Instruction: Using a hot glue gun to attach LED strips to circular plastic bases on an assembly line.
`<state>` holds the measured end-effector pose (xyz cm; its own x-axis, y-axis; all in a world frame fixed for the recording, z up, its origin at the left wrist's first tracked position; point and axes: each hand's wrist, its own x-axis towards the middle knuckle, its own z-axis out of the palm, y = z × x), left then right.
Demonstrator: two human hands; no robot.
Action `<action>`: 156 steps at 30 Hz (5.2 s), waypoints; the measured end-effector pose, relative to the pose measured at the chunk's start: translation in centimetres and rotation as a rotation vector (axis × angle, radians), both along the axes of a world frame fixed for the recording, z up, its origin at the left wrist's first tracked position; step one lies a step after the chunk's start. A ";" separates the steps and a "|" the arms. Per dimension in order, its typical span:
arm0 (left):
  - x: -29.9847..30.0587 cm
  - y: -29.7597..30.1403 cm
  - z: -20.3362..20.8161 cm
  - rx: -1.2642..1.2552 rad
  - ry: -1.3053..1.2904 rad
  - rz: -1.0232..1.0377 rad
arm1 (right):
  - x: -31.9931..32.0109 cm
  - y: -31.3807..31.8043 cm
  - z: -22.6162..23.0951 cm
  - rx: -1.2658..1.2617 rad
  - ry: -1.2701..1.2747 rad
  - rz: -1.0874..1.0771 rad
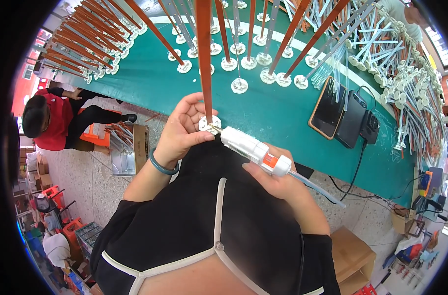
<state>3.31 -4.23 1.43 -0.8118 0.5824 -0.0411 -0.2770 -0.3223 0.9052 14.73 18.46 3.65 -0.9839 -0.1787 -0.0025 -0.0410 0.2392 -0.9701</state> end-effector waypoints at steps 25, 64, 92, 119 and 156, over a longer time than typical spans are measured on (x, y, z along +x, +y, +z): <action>0.2 -0.3 -0.9 0.031 -0.083 -0.070 | -2.5 -0.1 -3.9 -0.602 0.252 -0.082; -6.6 1.2 -3.4 -1.006 1.050 0.344 | 0.4 4.9 -5.8 -0.908 0.336 -0.267; -4.1 -0.8 2.5 0.214 0.409 0.213 | 1.3 6.5 -3.5 -1.046 0.408 -0.238; 3.4 -25.4 -22.7 -1.408 0.067 0.109 | 0.5 4.9 -7.0 -0.804 0.269 -0.183; 1.4 4.5 0.3 -0.358 0.324 -0.488 | -2.7 -1.5 -3.4 -0.869 0.325 -0.153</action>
<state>4.66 0.29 1.72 -0.4633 0.8806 -0.0989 -0.0120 0.1053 0.9944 12.01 16.93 0.22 -0.9259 0.1426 0.3499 -0.3692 -0.5379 -0.7578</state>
